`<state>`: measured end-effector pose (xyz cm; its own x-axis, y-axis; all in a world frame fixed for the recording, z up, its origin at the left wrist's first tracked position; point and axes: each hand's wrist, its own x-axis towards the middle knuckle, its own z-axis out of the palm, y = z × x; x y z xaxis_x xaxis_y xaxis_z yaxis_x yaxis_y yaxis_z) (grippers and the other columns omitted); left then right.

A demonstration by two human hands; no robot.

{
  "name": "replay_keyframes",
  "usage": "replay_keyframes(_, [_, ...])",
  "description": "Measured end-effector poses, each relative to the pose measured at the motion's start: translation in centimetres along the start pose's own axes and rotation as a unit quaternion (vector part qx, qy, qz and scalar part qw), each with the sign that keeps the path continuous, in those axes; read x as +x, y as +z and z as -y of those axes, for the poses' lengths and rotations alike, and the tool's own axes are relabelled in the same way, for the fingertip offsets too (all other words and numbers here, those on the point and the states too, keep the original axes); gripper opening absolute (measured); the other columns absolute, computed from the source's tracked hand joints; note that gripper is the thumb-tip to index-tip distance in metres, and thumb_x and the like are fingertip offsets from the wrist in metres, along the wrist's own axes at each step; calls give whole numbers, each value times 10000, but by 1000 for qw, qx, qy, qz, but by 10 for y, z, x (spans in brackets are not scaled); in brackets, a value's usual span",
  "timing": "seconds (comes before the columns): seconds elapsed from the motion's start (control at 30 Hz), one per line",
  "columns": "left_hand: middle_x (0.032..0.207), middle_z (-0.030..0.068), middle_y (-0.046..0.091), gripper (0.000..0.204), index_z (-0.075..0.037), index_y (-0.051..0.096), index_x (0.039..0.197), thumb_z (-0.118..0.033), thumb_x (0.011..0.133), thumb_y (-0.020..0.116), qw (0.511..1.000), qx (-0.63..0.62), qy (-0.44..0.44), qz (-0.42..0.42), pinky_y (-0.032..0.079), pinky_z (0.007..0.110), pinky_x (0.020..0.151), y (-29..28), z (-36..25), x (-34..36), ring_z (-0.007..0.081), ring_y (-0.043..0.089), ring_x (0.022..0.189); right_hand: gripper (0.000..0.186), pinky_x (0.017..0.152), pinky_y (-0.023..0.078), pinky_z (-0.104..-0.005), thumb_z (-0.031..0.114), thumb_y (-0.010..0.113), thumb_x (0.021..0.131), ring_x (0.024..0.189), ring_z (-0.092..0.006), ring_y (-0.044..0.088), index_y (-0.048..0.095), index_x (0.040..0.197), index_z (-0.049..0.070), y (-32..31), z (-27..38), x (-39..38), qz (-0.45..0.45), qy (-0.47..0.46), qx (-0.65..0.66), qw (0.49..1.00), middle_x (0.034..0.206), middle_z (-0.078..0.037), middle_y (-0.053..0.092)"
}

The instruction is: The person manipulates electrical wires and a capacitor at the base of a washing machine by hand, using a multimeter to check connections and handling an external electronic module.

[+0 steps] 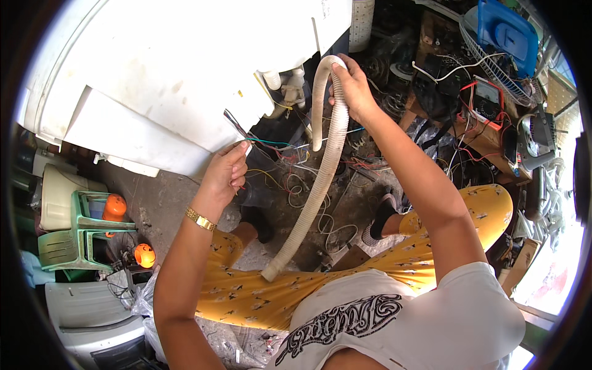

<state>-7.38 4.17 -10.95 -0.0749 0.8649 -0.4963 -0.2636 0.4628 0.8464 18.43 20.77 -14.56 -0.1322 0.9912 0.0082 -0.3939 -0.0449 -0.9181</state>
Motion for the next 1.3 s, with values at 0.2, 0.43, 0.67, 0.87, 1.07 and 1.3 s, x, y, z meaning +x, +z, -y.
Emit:
replay_keyframes(0.2, [564,-107,318,155,-120,604,961,-266,930,646,1000,20,12,3,206,182,397,7,-4,4,4,276,457,554,452,482,-300,248,536,971,611,-151,529,308,1429,37,-19,-24,5,-36,26,46,998,863,-89,543])
replay_keyframes(0.43, [556,-100,300,157,-120,589,988,-267,945,625,1000,29,-3,6,208,184,399,15,-9,12,10,269,456,496,377,461,-340,258,493,967,500,-210,528,264,1388,129,12,-73,-53,-124,68,101,985,829,-132,543])
replay_keyframes(0.67, [554,-97,290,169,-114,585,1003,-273,953,613,999,37,2,15,212,180,401,22,-10,17,10,267,459,452,509,491,-348,268,449,986,630,-200,523,331,1359,41,36,-71,-116,-124,335,329,874,871,-120,504])
replay_keyframes(0.87, [556,-111,302,183,-117,616,986,-286,925,650,999,44,3,24,200,190,409,32,-8,24,9,258,460,540,913,455,-421,172,551,903,1088,-283,528,342,1366,-12,16,-200,-212,-116,357,-97,922,1255,-204,511])
replay_keyframes(1.07, [558,-96,321,168,-108,580,965,-266,941,631,999,43,-15,24,225,187,396,34,11,13,15,288,450,588,886,505,-406,276,676,821,1078,-332,590,488,1311,10,-11,-210,-275,421,508,-332,674,1174,-206,607])
replay_keyframes(1.3, [561,-107,343,167,-113,581,932,-271,932,637,997,31,-48,45,220,186,405,41,36,-11,5,290,442,814,997,429,-422,262,678,825,1209,-455,479,248,1432,-67,-66,-202,-219,233,204,-542,781,1471,-331,231])
